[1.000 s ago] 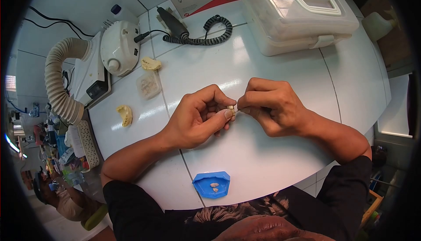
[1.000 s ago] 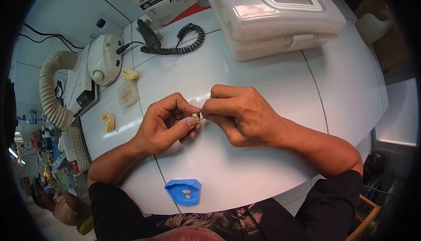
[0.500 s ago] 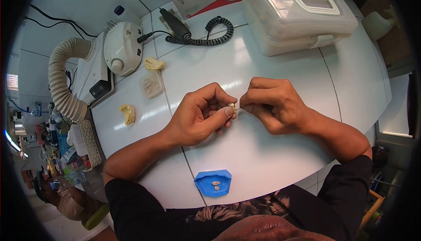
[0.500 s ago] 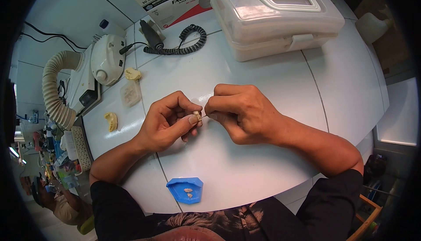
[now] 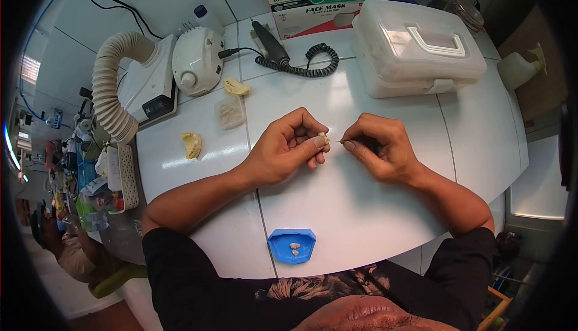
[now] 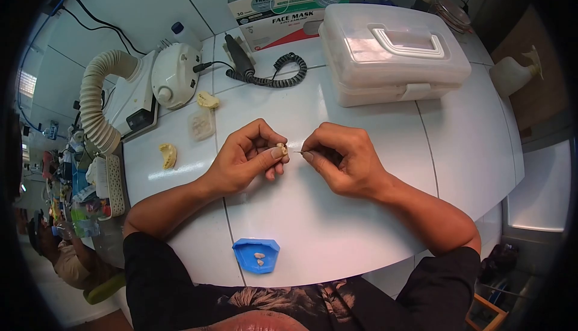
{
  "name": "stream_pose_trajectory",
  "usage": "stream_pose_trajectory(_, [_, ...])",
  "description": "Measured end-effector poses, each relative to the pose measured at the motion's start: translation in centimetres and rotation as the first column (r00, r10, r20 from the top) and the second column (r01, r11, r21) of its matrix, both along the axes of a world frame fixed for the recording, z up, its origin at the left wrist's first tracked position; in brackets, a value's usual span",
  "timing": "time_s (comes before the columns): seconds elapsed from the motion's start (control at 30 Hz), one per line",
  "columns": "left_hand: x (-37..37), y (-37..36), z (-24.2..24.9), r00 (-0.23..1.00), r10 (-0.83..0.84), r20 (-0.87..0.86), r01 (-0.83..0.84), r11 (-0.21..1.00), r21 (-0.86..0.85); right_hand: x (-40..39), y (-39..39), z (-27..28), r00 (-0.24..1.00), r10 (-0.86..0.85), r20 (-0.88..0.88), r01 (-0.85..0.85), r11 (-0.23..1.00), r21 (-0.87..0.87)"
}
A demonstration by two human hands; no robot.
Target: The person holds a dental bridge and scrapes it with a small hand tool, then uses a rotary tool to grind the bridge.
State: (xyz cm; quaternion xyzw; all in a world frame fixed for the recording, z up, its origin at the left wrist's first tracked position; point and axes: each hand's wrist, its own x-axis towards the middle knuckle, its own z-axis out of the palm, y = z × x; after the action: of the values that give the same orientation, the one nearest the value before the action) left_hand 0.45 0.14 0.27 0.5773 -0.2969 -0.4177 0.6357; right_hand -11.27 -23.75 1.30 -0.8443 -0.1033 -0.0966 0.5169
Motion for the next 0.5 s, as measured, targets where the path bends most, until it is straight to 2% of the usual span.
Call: stream_pose_trajectory(0.5, [-0.15, -0.16, 0.21, 1.000, -0.015, 0.011, 0.015, 1.000, -0.017, -0.03, 0.17, -0.31, 1.000, 0.004, 0.020, -0.004, 0.999, -0.032])
